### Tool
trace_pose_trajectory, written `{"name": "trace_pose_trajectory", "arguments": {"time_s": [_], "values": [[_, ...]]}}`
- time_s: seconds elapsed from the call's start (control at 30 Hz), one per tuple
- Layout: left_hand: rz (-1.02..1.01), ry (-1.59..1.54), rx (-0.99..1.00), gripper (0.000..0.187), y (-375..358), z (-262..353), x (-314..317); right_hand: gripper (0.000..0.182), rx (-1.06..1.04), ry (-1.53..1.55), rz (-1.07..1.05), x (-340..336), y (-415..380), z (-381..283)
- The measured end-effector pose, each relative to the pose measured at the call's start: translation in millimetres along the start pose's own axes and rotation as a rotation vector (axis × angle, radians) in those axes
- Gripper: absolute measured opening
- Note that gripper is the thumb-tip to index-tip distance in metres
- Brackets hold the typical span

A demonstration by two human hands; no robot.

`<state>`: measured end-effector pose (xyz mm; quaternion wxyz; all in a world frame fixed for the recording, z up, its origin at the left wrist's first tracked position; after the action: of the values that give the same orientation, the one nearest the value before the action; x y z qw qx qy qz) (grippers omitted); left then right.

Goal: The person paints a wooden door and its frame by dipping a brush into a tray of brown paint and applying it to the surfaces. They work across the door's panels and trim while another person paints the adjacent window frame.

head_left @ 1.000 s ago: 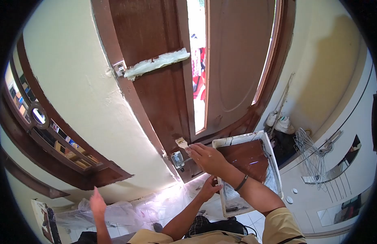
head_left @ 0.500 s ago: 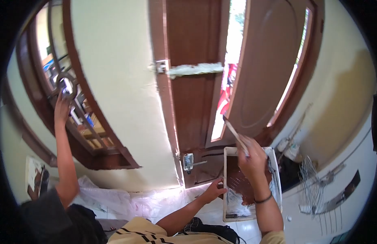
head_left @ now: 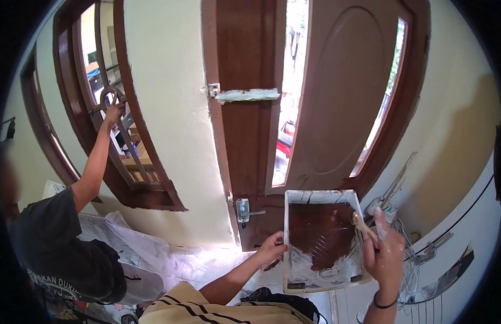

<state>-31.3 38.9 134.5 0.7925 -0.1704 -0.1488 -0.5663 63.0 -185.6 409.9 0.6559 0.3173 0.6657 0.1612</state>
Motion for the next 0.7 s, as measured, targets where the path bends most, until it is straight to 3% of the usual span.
{"name": "trace_pose_trajectory", "arguments": {"time_s": [0.1, 0.17, 0.3, 0.33, 0.43, 0.57, 0.7], "values": [[0.022, 0.0, 0.064, 0.026, -3.9, -7.3, 18.0, 0.034, -0.335, -0.077, 0.19, -51.8, 11.3, -9.1], [0.043, -0.02, 0.048, 0.026, -14.3, 2.5, 34.6, 0.026, -0.319, -0.075, 0.142, -86.3, 4.9, -15.7], [0.03, -0.056, 0.127, 0.02, -23.8, -7.1, 52.5, 0.017, -0.233, -0.173, 0.301, -113.5, -15.7, -26.6], [0.064, -0.06, 0.124, 0.018, -28.3, -5.6, 60.8, 0.015, -0.13, -0.161, 0.139, -124.8, -19.6, -27.0], [0.105, -0.076, 0.13, 0.019, -38.9, -6.7, 82.2, 0.019, -0.075, -0.062, 0.07, -140.9, -36.6, -18.4], [0.126, -0.104, 0.159, 0.024, -48.2, -17.7, 99.7, 0.02, -0.117, -0.181, 0.244, -146.9, -61.0, -0.4], [0.151, -0.117, 0.173, 0.031, -56.6, -20.9, 109.9, 0.021, -0.06, -0.14, 0.161, -157.1, -76.3, 22.8]]}}
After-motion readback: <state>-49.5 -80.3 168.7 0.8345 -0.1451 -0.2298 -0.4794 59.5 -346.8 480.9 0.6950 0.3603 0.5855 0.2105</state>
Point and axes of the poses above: each hand's wrist, its own y-axis towards the middle knuckle, its own x-axis out of the palm, z = x × y, the point moved 1 cm from there along y, towards the middle knuckle, and after that the axes turned 4 degrees about -z, right-handed, at the moved point
